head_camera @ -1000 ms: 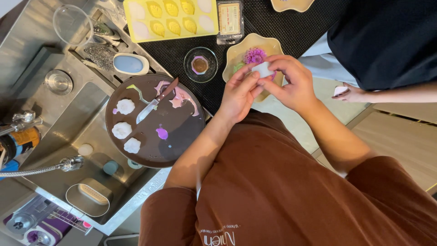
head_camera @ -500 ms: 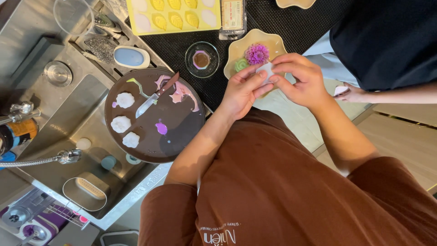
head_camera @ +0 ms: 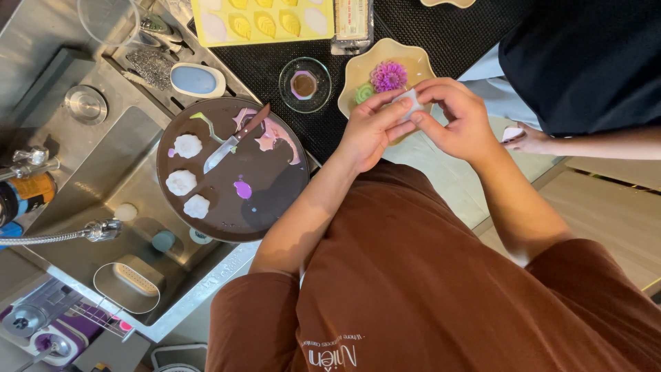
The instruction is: Decorating small dessert items, cleaning a work tray, and preparing specialty cups in a cafe.
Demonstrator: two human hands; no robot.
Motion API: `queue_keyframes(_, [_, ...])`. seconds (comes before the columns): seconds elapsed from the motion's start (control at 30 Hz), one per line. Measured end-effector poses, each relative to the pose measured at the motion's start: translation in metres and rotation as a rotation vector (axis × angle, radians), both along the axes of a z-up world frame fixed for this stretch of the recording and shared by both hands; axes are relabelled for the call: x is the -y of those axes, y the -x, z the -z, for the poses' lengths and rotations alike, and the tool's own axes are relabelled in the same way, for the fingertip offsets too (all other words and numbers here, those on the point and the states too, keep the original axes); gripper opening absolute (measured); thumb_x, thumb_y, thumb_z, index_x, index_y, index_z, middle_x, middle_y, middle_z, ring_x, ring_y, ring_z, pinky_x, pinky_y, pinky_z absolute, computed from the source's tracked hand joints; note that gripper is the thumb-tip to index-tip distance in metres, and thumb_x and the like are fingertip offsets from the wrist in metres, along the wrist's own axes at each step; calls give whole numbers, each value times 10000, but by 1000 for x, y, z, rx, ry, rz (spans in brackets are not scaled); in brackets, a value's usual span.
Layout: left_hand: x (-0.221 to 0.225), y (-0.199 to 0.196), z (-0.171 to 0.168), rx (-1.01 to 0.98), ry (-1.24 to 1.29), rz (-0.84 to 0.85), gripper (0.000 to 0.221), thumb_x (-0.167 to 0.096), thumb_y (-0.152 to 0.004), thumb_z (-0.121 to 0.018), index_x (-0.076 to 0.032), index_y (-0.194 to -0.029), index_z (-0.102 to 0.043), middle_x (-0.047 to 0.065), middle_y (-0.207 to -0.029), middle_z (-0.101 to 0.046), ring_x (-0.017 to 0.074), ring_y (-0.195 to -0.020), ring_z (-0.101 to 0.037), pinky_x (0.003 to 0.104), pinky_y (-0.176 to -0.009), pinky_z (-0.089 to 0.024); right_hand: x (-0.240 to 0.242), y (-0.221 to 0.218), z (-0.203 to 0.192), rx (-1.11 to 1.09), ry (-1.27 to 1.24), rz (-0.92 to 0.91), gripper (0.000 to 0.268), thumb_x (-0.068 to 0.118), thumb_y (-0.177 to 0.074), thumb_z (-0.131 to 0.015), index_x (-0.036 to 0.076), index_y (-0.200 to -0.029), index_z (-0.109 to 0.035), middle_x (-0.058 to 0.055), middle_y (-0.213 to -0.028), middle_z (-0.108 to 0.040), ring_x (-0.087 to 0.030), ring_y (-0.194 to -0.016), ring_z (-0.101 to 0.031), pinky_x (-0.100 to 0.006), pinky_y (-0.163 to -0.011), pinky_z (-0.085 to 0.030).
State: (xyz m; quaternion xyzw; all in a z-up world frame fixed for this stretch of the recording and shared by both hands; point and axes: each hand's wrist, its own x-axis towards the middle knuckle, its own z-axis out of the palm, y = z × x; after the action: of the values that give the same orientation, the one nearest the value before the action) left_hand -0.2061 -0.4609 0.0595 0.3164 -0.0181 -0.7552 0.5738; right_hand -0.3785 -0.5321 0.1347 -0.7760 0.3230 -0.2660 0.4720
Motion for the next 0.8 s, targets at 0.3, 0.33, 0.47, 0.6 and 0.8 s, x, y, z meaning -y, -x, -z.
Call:
queue_keyframes(0.3, [10, 0, -11, -52, -99, 111, 401, -199, -934, -759, -22, -1267, -623, 107, -1188, -704, 180, -1054, -697, 340, -913, -585, -3, 7, 17, 288, -375, -7, 245, -43, -1005, -717, 17, -1201, -582, -70, -1296, -607, -129, -1186, -594, -284, -1056, -515])
queue_keyframes(0.33, [12, 0, -12, -52, -99, 111, 401, -199, -934, -759, -22, -1267, -623, 107, -1188, -704, 180, -1054, -697, 340, -913, -585, -1, 8, 15, 289, -375, -6, 245, -43, -1005, -717, 17, -1201, -582, -70, -1296, -607, -129, -1186, -594, -284, -1056, -515])
queue_keyframes(0.47, [14, 1, -12, -2, -127, 127, 383, -180, -903, -788, -11, -1206, -625, 87, -1129, -701, 182, -1033, -703, 352, -933, -599, 5, 10, 6, 178, -259, -24, 162, -27, -1004, -724, -3, -1142, -643, -83, -1258, -640, -130, -1105, -613, -266, -939, -511])
queue_keyframes(0.6, [14, 2, -6, 8, -115, 158, 379, -186, -896, -793, -15, -1194, -633, 95, -1104, -699, 185, -1015, -703, 355, -939, -606, 11, 10, 2, 0, -128, -37, 113, 9, -966, -763, 6, -1067, -713, -81, -1200, -671, -118, -941, -594, -239, -744, -459])
queue_keyframes(0.8, [11, 6, 8, 6, -137, 166, 386, -204, -902, -803, -32, -1197, -621, 74, -1109, -686, 171, -1032, -699, 354, -964, -603, 11, 6, -3, -71, -53, -54, 100, 33, -978, -763, 26, -1063, -711, -71, -1198, -686, -114, -913, -609, -248, -726, -484])
